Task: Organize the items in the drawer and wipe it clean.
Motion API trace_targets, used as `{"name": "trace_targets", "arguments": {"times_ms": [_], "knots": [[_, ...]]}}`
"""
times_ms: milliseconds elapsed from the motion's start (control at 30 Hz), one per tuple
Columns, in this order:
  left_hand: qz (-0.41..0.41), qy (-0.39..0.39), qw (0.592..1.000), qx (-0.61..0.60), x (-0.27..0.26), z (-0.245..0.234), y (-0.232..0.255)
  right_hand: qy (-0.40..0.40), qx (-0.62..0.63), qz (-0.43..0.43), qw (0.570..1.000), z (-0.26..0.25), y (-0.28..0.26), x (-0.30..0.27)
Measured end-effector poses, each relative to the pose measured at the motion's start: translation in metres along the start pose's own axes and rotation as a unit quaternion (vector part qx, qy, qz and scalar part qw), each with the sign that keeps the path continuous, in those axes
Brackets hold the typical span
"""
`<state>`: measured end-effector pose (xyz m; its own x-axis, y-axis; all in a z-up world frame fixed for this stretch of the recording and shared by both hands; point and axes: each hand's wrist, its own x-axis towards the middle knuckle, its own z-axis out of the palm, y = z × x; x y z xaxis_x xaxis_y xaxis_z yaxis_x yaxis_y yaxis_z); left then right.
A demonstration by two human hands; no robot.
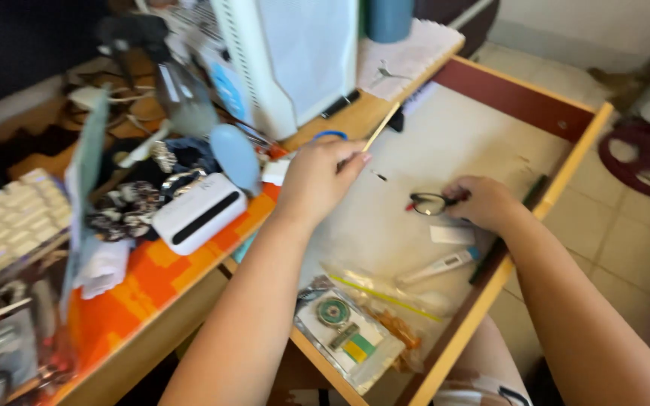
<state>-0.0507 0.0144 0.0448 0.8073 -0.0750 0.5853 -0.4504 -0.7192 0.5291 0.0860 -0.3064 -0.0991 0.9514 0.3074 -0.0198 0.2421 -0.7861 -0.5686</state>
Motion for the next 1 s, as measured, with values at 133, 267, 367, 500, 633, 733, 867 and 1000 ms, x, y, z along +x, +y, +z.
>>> {"name": "trace_targets", "arguments": {"times_ms": [133,267,367,500,633,733,867,1000], "knots": [[-0.027,0.041,0.992,0.117,-0.016,-0.037,0.005,-0.009,0.006,0.016,1.000,-0.008,-0.023,-0.008],[0.000,0.023,0.966,0.256,-0.025,-0.034,-0.015,-0.026,0.011,0.053,0.998,-0.010,-0.028,-0.011],[0.040,0.034,0.953,0.299,-0.018,-0.017,-0.031,-0.026,0.017,0.055,0.998,-0.006,-0.022,-0.008],[0.070,0.044,0.939,0.335,0.010,0.000,-0.035,-0.020,0.030,0.066,0.997,-0.007,-0.024,-0.009],[0.083,0.077,0.942,0.317,0.040,0.021,-0.052,-0.011,0.020,0.063,0.998,-0.005,-0.021,-0.008],[0.118,0.119,0.934,0.314,0.057,0.031,-0.070,-0.009,0.026,0.046,0.999,-0.004,-0.018,-0.005],[0.117,0.063,0.937,0.324,0.062,0.028,-0.068,-0.014,0.038,0.057,0.998,-0.005,-0.024,-0.011],[0.137,0.060,0.924,0.351,0.056,0.027,-0.058,-0.015,0.063,0.059,0.996,-0.007,-0.026,-0.013]]}}
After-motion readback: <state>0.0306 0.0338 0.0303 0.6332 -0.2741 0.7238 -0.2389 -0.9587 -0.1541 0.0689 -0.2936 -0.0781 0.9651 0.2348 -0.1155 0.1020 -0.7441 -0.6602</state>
